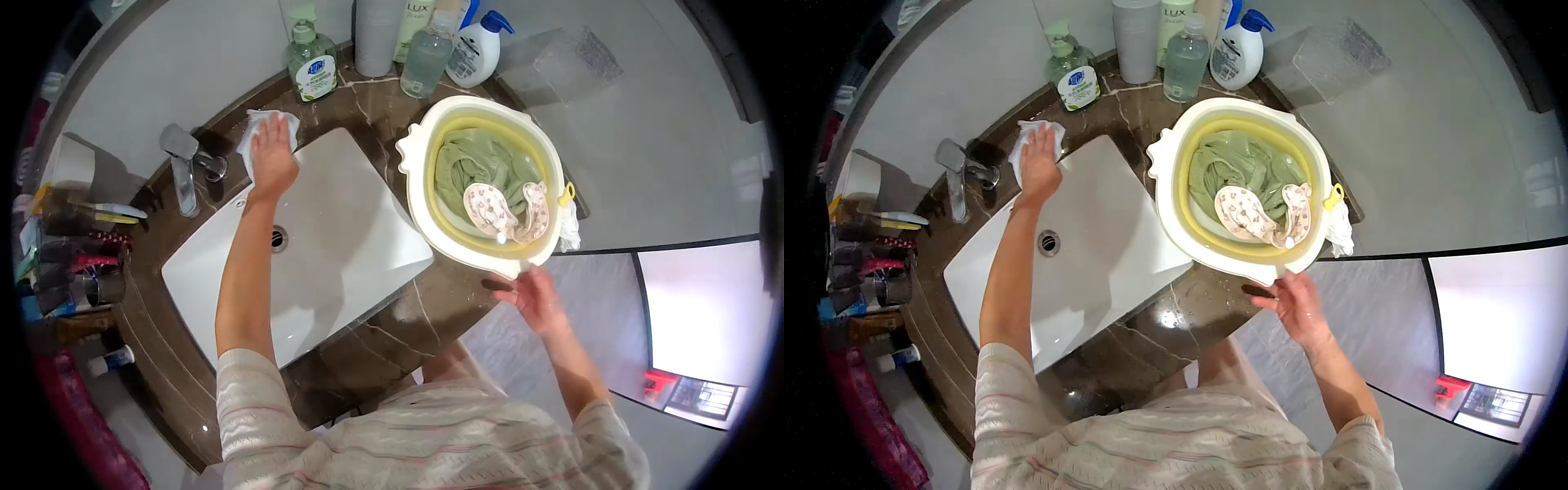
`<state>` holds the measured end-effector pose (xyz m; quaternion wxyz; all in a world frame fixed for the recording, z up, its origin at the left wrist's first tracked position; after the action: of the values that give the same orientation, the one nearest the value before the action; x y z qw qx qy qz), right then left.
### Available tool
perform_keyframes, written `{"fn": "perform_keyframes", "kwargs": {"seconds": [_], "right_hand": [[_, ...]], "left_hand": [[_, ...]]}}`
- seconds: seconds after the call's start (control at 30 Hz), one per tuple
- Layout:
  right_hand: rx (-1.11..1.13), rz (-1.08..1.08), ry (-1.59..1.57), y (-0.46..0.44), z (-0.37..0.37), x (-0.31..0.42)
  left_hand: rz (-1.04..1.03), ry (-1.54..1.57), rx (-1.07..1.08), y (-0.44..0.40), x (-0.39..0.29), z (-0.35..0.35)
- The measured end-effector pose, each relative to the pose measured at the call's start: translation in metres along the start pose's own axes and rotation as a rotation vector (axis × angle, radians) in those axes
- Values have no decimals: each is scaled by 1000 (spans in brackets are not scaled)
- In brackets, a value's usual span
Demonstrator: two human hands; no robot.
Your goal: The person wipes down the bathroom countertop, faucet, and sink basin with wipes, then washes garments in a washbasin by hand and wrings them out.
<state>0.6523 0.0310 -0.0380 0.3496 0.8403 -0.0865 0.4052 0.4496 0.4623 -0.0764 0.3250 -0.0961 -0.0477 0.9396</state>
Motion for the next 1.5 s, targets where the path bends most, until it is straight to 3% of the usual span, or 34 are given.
{"fn": "perform_keyframes", "kwargs": {"seconds": [0.07,0.1,0.17,0.23,0.3,0.33,0.4,0.5,0.6,0.7,0.8,0.9,1.0,1.07,1.13,1.2,1.3,1.5], "right_hand": [[8,26,-30,-7,17,2],[-29,23,-43,-9,14,2],[20,-7,-15,-6,-5,4],[50,-18,8,-6,-10,2],[54,-21,26,-3,-3,-2],[40,-28,37,0,-3,-1],[67,-32,75,3,3,-3],[17,-37,78,10,16,-8],[-14,-66,77,17,30,-14],[-23,-91,105,24,40,-19],[-4,-106,116,30,51,-22],[13,-112,117,37,64,-20],[29,-121,137,43,78,-15],[52,-135,152,45,85,-14],[76,-147,172,44,93,-16],[98,-156,183,45,98,-16],[123,-173,215,43,101,-14],[169,-212,232,23,100,-15]], "left_hand": [[-77,74,-38,2,-7,-19],[-282,174,-242,7,-13,-39],[-203,164,-15,2,-55,-42],[-420,574,-18,-7,-94,-39],[-346,358,44,-27,-126,-37],[-324,436,-37,-33,-129,-41],[-286,386,47,-47,-138,-46],[-292,219,-51,-31,-159,-31],[-502,393,-85,29,-194,-12],[-459,729,-219,86,-213,10],[-573,684,-33,107,-219,13],[-511,660,79,154,-225,17],[-687,562,99,200,-261,34],[-699,561,-29,220,-296,36],[-591,577,505,219,-354,24],[-750,490,73,235,-394,-6],[-703,413,131,236,-395,-8],[-191,202,94,224,-277,20]]}}
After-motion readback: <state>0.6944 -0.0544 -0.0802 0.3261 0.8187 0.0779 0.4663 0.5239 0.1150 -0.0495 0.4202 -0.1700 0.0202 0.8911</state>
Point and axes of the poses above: each hand's wrist, its own y-axis away from the middle knuckle, its own z-axis out of the back of the hand, x = y × z, the point moved 8 cm from there along -y, towards the middle knuckle
